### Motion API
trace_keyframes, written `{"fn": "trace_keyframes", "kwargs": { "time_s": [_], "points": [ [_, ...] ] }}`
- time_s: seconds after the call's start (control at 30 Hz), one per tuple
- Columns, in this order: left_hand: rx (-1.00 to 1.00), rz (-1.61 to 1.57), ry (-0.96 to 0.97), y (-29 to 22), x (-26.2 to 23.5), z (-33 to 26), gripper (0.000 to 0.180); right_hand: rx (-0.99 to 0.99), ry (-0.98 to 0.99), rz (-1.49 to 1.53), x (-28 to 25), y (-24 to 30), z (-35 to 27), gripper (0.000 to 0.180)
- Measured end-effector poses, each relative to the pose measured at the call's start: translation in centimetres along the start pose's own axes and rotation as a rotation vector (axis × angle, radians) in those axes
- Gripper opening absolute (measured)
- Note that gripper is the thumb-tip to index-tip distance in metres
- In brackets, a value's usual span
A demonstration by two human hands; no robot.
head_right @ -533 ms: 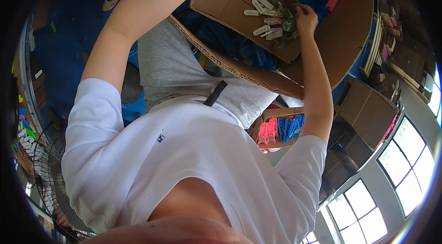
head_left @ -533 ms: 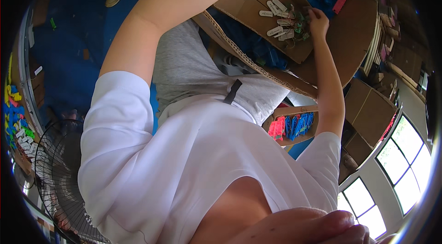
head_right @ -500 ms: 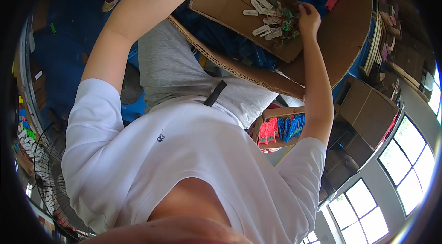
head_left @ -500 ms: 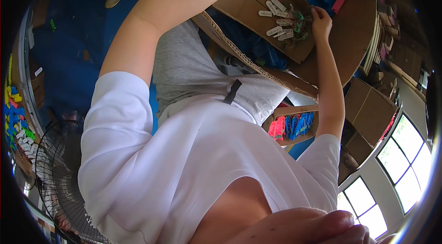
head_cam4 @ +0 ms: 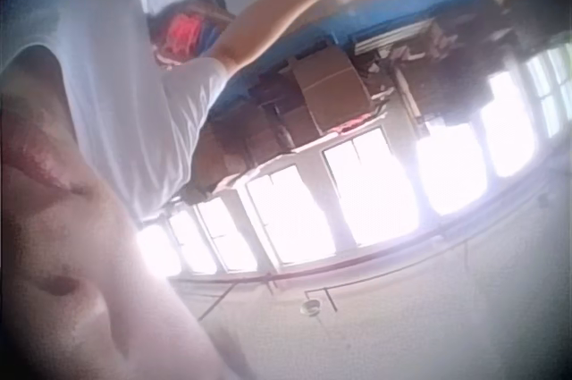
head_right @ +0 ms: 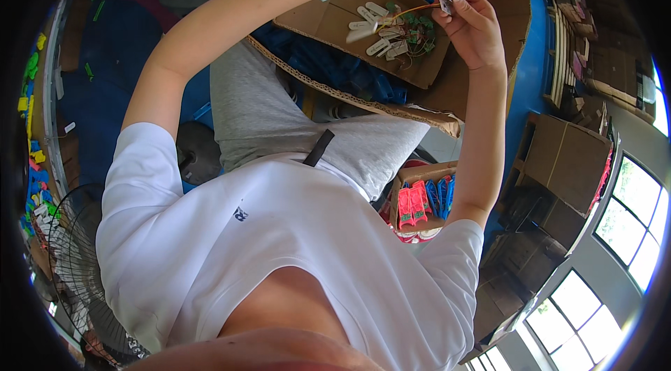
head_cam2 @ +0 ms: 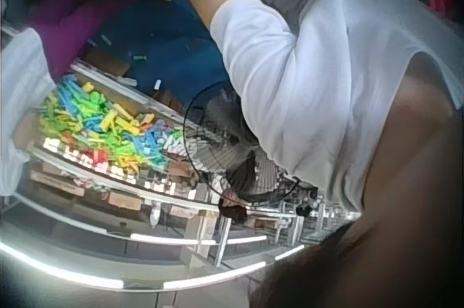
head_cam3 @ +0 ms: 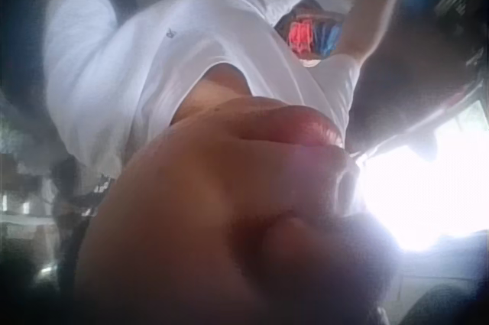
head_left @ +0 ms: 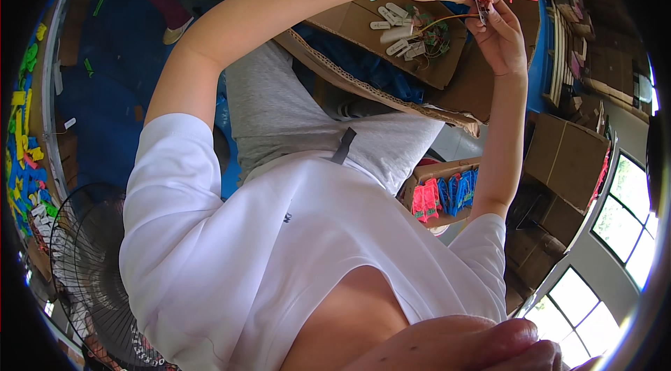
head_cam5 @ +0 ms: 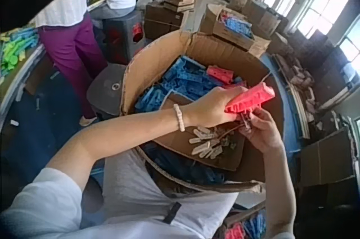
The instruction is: Assembling electronic components into plastic toy housings.
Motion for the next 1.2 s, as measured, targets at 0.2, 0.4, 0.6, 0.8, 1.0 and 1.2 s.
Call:
{"fn": "trace_keyframes", "kwargs": {
  "time_s": [0.2, 0.4, 0.6, 0.8, 1.0, 1.2],
  "points": [
    [-0.028, -0.05, -0.03, -2.9, 0.6, -0.8, 0.052, 0.051, 0.027, 0.121, 2.4, -0.5, -2.3, 0.021],
    [-0.166, -0.081, -0.122, -4.1, 1.0, -0.9, 0.051, -0.42, -0.294, -0.438, 2.3, 4.5, -5.7, 0.022],
    [-0.372, -0.212, -0.172, -5.0, 1.3, -0.4, 0.049, -0.617, -0.314, -0.585, 4.6, 6.3, -7.9, 0.017],
    [-0.272, -0.014, -0.31, -6.1, 1.6, 0.1, 0.056, -0.671, -0.454, -0.654, 4.4, 7.0, -8.8, 0.015],
    [-0.525, -0.945, -0.381, -1.8, 3.4, -1.3, 0.042, -0.6, -0.444, -0.481, 3.5, 6.7, -9.7, 0.014],
    [-0.375, -0.654, -0.483, -0.3, 3.6, -2.1, 0.039, -0.571, -0.415, -0.627, 6.3, 4.4, -8.4, 0.015]
  ]
}}
Point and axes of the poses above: each hand's wrist, its own z-axis towards the middle knuckle, its own x-axis out of the palm, y = z × x, the point moved 10 cm from there along z, towards the middle knuckle, and after that the axes turned 6 degrees about -x, right-handed, at the moved point
